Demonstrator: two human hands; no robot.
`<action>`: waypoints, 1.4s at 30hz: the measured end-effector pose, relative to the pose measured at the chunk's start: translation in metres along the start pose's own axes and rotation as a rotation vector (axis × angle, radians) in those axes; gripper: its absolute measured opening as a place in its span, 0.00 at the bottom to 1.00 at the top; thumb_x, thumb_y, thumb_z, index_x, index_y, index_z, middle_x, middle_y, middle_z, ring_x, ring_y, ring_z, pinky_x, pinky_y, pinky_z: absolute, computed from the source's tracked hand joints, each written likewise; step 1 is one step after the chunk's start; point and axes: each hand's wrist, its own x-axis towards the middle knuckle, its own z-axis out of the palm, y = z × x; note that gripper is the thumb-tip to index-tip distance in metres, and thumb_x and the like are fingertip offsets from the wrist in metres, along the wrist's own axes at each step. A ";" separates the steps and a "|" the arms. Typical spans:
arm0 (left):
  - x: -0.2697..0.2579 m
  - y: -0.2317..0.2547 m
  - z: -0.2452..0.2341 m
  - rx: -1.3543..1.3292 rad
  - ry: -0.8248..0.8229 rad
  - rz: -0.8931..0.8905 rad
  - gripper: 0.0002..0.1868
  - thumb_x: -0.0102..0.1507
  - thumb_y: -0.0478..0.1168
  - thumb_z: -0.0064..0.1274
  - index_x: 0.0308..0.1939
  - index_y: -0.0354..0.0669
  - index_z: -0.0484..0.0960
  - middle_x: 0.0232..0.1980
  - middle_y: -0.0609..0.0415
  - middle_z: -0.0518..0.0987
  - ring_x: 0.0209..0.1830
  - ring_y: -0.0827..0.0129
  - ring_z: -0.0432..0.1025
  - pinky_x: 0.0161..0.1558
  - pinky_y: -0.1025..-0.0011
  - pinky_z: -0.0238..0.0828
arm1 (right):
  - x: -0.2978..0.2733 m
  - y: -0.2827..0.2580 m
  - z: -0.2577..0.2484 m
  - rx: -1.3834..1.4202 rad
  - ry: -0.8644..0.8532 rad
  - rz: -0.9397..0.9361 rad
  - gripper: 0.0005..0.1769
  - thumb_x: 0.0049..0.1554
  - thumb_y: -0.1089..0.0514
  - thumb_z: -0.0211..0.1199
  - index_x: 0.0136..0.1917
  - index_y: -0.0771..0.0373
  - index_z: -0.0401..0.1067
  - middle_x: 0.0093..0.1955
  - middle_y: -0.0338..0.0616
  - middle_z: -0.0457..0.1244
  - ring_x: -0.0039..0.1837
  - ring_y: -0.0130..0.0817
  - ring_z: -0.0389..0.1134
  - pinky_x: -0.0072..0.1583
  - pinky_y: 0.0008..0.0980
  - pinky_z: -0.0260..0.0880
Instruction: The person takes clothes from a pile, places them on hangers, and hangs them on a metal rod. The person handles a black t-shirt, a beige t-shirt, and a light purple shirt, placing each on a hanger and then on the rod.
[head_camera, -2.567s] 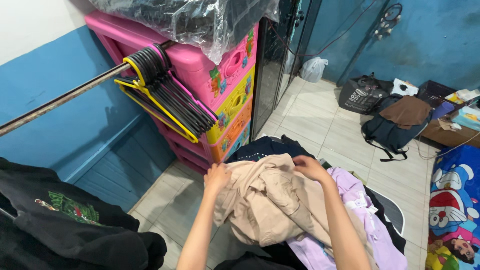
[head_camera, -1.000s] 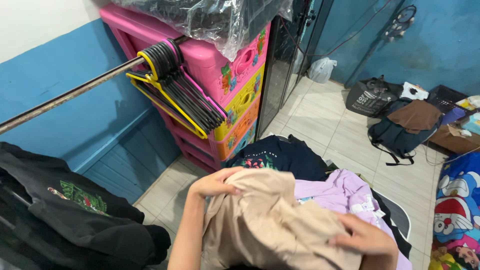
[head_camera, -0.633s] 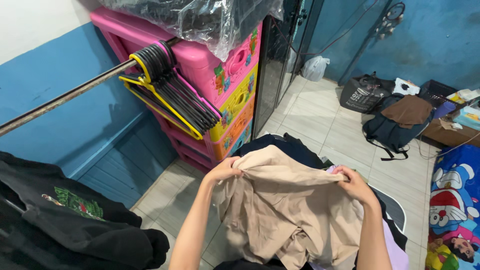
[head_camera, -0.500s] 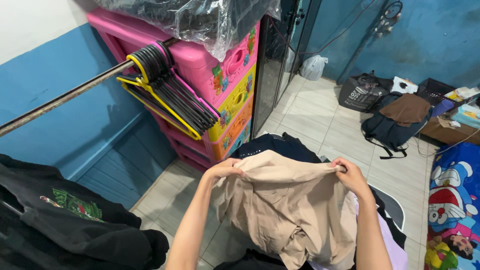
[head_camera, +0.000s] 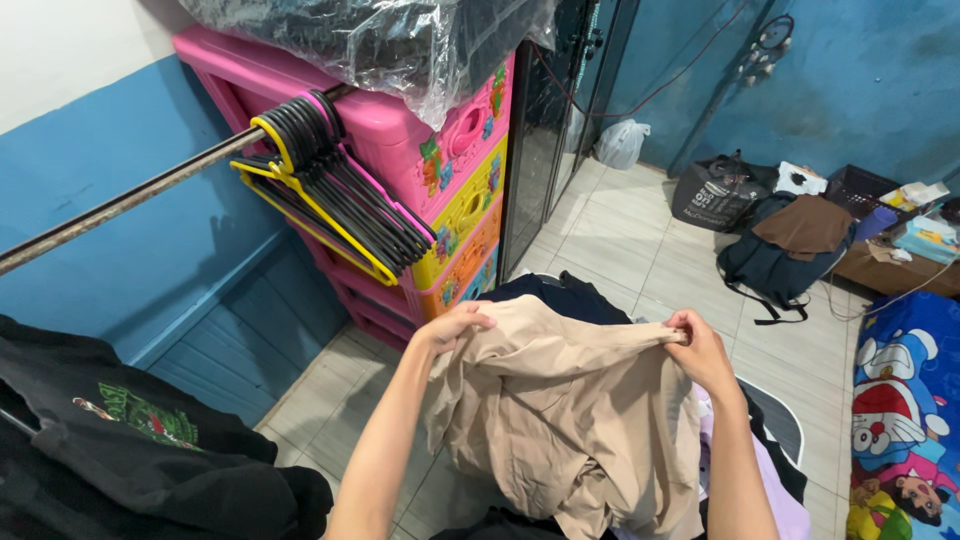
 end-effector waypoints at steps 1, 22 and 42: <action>0.001 0.006 0.001 0.010 0.002 -0.004 0.18 0.61 0.34 0.56 0.55 0.36 0.80 0.50 0.56 0.83 0.49 0.74 0.77 0.55 0.74 0.73 | -0.001 -0.003 -0.001 -0.004 0.011 0.015 0.16 0.49 0.68 0.66 0.52 0.63 0.70 0.44 0.44 0.69 0.46 0.29 0.67 0.50 0.31 0.68; -0.051 0.087 0.030 1.010 -0.007 0.253 0.13 0.63 0.45 0.60 0.39 0.37 0.87 0.32 0.62 0.83 0.34 0.83 0.74 0.39 0.79 0.70 | -0.014 0.048 -0.019 0.509 -0.245 0.093 0.15 0.53 0.71 0.55 0.54 0.65 0.70 0.48 0.34 0.67 0.50 0.21 0.66 0.52 0.26 0.67; -0.191 0.162 0.180 0.953 0.343 0.817 0.08 0.65 0.35 0.50 0.47 0.35 0.75 0.39 0.47 0.76 0.40 0.63 0.73 0.46 0.69 0.70 | -0.109 -0.045 -0.109 0.345 -0.217 -0.114 0.11 0.61 0.60 0.61 0.54 0.67 0.75 0.44 0.41 0.67 0.45 0.26 0.65 0.45 0.28 0.65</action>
